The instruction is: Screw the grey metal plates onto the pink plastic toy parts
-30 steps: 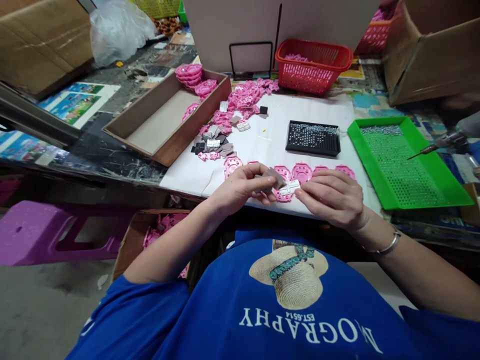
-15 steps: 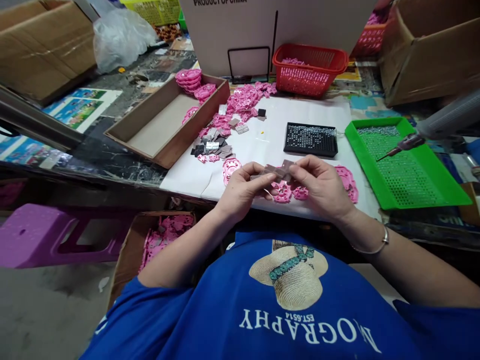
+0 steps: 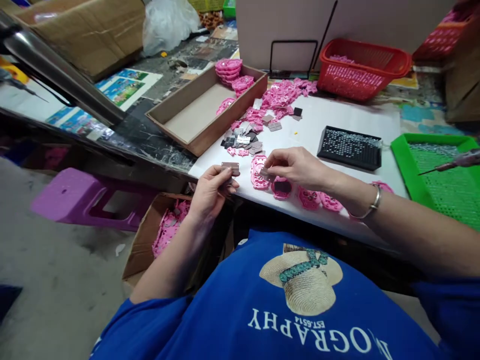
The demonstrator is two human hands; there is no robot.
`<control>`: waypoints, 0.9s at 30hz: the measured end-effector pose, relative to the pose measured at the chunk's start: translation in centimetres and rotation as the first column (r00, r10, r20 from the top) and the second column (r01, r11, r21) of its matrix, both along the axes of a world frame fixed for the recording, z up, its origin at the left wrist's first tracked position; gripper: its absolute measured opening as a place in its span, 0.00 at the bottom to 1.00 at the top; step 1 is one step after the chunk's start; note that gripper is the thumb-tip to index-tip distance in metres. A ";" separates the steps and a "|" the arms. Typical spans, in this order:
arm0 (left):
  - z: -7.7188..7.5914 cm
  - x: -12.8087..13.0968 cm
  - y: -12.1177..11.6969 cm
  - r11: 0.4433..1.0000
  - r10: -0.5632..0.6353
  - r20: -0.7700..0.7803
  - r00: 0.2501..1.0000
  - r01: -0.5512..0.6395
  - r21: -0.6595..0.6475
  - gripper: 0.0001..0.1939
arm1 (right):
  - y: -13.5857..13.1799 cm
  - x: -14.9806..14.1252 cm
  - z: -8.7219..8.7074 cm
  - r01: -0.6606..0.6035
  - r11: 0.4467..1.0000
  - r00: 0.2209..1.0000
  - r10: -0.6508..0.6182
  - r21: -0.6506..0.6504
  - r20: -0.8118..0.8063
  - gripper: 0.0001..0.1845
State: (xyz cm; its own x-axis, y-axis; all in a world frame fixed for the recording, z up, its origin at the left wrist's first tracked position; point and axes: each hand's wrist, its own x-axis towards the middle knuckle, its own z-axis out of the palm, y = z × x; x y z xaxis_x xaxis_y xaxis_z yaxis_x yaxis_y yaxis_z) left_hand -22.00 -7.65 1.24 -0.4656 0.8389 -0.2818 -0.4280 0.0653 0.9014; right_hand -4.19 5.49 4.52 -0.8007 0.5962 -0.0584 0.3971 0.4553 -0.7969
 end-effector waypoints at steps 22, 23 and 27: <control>-0.1 3.4 0.0 0.943 -0.332 0.044 0.942 0.332 0.019 0.20 | 0.1 1.6 1.7 -0.075 0.932 0.994 0.044 -0.354 -0.095 0.07; -0.1 3.4 0.0 0.945 -0.327 0.076 0.942 0.326 0.025 0.20 | 0.5 2.7 1.7 -0.049 0.945 0.997 0.027 -0.323 -0.073 0.08; 0.4 3.7 -0.4 0.945 -0.327 0.183 0.927 0.321 0.060 0.20 | 1.7 7.0 1.3 0.019 0.984 0.998 -0.008 -0.179 0.062 0.11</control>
State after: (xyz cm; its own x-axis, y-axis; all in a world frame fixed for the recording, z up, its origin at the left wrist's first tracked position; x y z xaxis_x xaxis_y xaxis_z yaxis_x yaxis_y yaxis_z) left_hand -18.31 -8.02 1.59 -0.1081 0.9443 -0.3108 -0.5492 0.2039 0.8104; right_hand 2.79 7.19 5.86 -0.7843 0.5826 -0.2133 0.4524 0.3017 -0.8392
